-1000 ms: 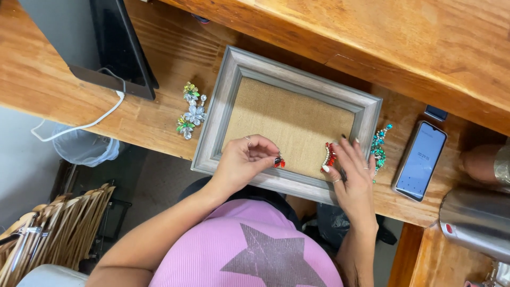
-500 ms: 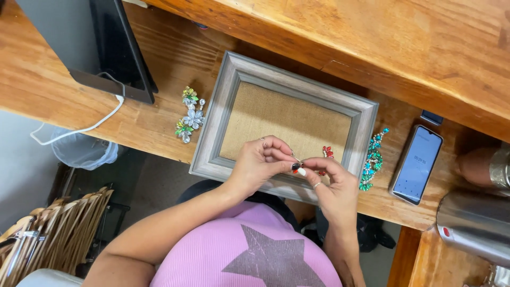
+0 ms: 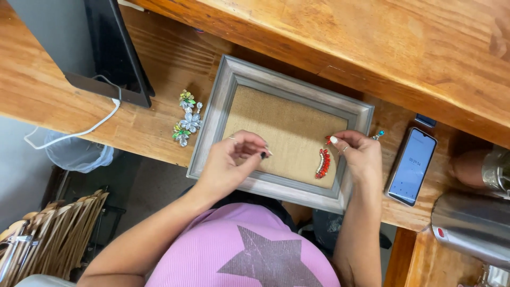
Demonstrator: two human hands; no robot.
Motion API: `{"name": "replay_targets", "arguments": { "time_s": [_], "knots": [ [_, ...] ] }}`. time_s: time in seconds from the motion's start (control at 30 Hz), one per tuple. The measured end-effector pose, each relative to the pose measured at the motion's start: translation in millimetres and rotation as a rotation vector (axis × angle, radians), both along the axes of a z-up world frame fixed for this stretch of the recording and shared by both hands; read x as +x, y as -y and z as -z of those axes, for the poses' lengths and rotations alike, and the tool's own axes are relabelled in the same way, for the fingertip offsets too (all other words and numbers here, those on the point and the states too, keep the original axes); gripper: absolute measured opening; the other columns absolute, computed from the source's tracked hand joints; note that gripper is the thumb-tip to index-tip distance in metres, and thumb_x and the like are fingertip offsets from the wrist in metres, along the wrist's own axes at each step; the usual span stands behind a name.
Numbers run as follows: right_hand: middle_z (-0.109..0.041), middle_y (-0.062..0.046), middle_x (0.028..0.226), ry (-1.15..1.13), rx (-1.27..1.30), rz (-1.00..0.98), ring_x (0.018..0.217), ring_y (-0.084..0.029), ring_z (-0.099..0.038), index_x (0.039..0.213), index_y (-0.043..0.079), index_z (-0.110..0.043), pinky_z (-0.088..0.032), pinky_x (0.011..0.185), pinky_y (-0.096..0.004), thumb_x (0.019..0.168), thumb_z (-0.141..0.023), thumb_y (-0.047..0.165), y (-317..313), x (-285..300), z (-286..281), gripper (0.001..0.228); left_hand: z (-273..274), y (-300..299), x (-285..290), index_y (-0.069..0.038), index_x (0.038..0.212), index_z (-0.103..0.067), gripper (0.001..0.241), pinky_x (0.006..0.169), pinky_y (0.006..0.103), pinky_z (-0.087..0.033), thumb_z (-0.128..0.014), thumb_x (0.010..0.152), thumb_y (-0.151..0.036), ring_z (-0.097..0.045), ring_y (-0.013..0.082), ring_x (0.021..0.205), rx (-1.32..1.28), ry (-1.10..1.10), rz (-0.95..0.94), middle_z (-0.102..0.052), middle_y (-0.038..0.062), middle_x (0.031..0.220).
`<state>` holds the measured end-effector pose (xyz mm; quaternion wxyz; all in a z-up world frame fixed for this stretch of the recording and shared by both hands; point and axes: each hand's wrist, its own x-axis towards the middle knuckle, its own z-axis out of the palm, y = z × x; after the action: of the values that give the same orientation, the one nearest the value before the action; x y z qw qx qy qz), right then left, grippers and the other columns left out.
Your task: Arranging various pieces of colorful jewelry inside a picture frame on a wooden table for display.
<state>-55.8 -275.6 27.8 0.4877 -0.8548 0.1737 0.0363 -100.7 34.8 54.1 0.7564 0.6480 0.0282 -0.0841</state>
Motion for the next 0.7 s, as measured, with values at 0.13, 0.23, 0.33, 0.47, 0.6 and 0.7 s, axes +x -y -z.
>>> {"name": "replay_targets", "arguments": {
  "time_s": [0.13,0.23,0.33,0.47,0.6,0.7],
  "knots": [
    [-0.074,-0.006,0.085,-0.016,-0.015,-0.001,0.071,-0.008,-0.057,0.102,0.011,-0.079,-0.047,0.064,-0.02,0.085,-0.081,0.009,-2,4,10,0.016,-7,-43,3,-0.012,0.103,-0.077,0.023,0.08,0.0229,-0.061,-0.076,0.084,0.0,-0.072,0.0102,0.084,0.165,0.077,-0.146,-0.078,0.005,0.088],
    [-0.074,-0.007,0.085,-0.013,-0.035,-0.008,0.073,-0.009,-0.058,0.103,0.012,-0.08,-0.046,0.064,-0.02,0.086,-0.081,0.009,-4,4,10,0.017,-9,-67,4,-0.012,0.105,-0.075,0.022,0.079,0.0217,-0.059,-0.074,0.087,0.001,-0.071,0.0099,0.084,0.31,0.108,-0.243,-0.077,0.004,0.089],
    [-0.072,-0.003,0.083,0.005,-0.079,-0.02,0.073,-0.009,-0.056,0.1,0.014,-0.081,-0.046,0.065,-0.021,0.085,-0.08,0.008,-3,4,14,0.015,-8,-81,3,-0.008,0.105,-0.074,0.023,0.081,0.0248,-0.058,-0.073,0.086,0.005,-0.069,0.0122,0.085,0.343,0.121,-0.335,-0.075,0.008,0.091],
    [-0.07,-0.001,0.083,0.032,-0.194,-0.022,0.072,-0.009,-0.06,0.097,0.02,-0.082,-0.049,0.067,-0.022,0.084,-0.084,0.013,4,4,22,0.015,-5,-93,5,-0.007,0.102,-0.075,0.022,0.08,0.0273,-0.059,-0.075,0.086,0.008,-0.07,0.0169,0.085,0.479,0.216,-0.412,-0.074,0.009,0.091],
    [-0.067,0.0,0.084,0.044,-0.232,-0.042,0.073,-0.009,-0.058,0.098,0.022,-0.082,-0.05,0.068,-0.023,0.085,-0.085,0.014,5,1,26,0.016,6,-105,2,-0.009,0.097,-0.078,0.022,0.077,0.027,-0.06,-0.078,0.084,0.009,-0.072,0.0197,0.083,0.722,0.321,-0.469,-0.073,0.006,0.089],
    [-0.063,-0.003,0.082,0.102,-0.229,-0.025,0.074,-0.012,-0.055,0.1,0.018,-0.081,-0.049,0.07,-0.025,0.086,-0.082,0.009,-2,-2,23,0.017,11,-113,3,-0.009,0.098,-0.077,0.024,0.081,0.0316,-0.06,-0.078,0.081,0.007,-0.072,0.0242,0.089,0.829,0.322,-0.45,-0.072,0.007,0.092]
  ]
}}
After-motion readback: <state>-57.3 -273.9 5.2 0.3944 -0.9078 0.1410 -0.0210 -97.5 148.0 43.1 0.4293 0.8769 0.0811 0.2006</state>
